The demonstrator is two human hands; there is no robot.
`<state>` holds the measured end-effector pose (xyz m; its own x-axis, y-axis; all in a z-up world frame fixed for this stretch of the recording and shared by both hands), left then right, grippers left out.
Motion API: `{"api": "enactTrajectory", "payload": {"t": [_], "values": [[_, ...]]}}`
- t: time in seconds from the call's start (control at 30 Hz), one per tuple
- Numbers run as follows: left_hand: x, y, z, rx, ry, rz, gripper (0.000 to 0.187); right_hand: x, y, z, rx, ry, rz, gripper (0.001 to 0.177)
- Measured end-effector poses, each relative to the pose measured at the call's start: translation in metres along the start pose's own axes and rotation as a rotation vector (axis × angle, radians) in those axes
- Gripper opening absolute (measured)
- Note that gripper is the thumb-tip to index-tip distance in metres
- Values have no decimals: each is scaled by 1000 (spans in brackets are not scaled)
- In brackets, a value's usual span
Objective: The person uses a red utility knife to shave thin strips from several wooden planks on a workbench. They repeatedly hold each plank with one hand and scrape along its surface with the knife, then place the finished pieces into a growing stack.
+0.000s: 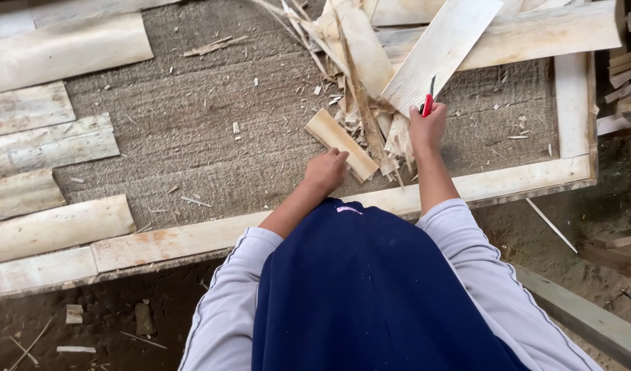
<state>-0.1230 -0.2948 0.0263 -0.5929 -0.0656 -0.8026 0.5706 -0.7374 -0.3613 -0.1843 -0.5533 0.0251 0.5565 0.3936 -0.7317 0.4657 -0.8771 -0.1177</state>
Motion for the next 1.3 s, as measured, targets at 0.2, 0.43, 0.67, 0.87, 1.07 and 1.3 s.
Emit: {"api": "enactTrajectory", "payload": {"t": [0.2,0.43,0.67,0.87,1.07,1.3], "values": [[-10,30,35,82,-45,241,50,-35,8,-30,186,259,-122,49],[-42,76,68,115,183,274,80,-6,37,8,260,444,-23,23],[-29,110,64,158,236,195,84,0,145,33,453,694,59,39],[-3,121,51,187,246,276,78,14,164,45,421,752,227,32],[3,124,52,213,267,400,81,-39,179,13,149,795,455,37],[-12,129,56,149,174,81,70,-150,168,-89,-566,450,800,12]]}}
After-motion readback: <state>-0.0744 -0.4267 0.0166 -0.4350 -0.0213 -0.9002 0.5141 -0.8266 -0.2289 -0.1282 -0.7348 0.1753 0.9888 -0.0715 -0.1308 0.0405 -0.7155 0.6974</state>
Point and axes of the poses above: each hand's wrist, its own y-axis towards the middle knuckle, its own x-axis out of the palm, z = x × y, the point moved 1 cm from there along y, towards the middle knuckle, and after that the axes turned 5 degrees about -x, right-handed, at the moved point
